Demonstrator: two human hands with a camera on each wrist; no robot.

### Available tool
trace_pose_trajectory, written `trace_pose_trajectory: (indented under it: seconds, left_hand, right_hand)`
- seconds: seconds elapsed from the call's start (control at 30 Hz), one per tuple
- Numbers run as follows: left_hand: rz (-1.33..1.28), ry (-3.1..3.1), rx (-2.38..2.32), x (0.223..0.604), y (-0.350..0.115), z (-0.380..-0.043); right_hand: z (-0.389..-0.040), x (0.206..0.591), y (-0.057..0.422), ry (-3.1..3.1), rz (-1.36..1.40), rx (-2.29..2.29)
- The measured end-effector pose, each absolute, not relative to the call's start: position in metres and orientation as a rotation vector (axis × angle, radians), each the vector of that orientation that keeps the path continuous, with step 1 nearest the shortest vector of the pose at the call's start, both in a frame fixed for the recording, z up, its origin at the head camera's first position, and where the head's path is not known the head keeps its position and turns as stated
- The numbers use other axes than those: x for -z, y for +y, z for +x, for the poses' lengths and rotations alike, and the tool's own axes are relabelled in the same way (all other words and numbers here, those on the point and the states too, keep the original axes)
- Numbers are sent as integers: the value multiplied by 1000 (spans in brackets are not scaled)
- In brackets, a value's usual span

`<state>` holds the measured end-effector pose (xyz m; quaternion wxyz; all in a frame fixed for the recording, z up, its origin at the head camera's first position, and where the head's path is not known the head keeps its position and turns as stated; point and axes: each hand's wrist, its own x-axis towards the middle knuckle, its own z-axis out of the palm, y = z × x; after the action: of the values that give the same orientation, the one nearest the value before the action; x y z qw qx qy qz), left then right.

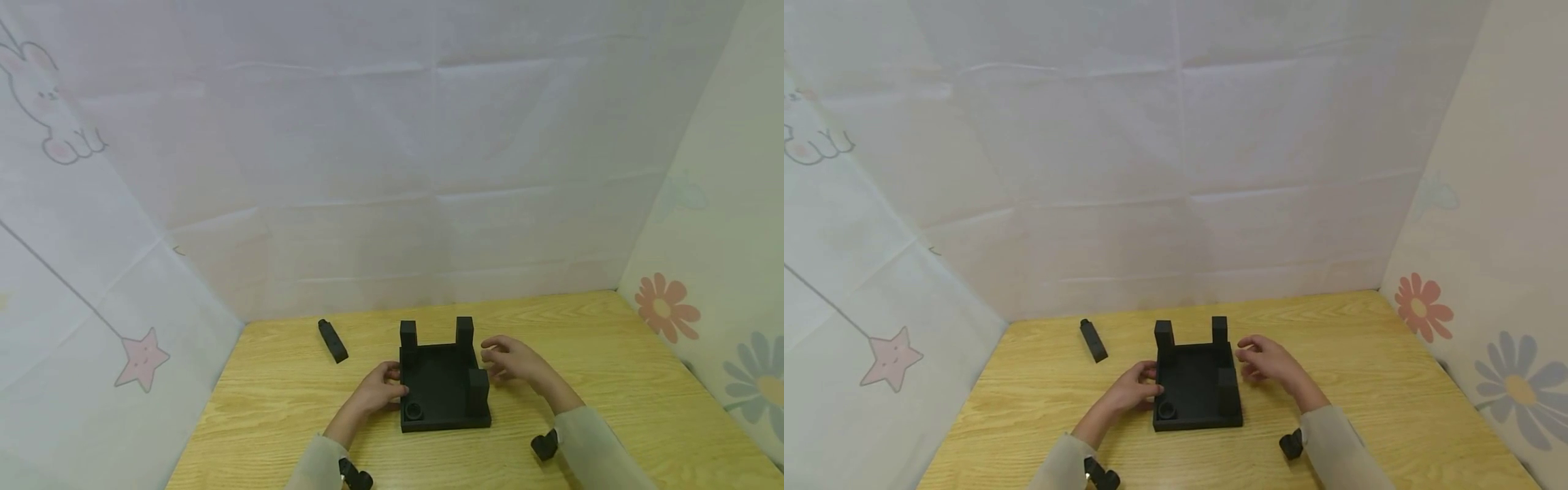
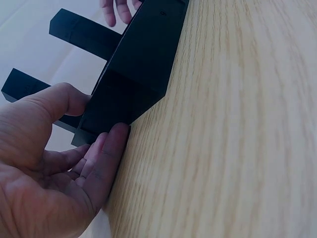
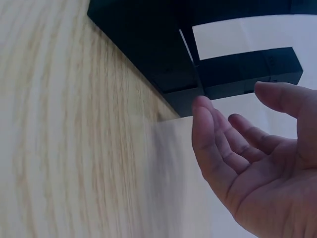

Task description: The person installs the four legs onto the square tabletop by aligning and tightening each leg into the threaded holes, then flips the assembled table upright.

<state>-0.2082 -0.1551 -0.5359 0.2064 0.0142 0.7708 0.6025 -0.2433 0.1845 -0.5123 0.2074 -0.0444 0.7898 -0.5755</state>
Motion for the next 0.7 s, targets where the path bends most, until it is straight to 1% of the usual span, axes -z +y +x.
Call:
trace_pose_trajectory:
  seconds: [0.7]
  left_hand:
    - [65,2134,-1689,539,-157,-209]
  right_hand:
    - [-262,526,178,1939,-9,1574]
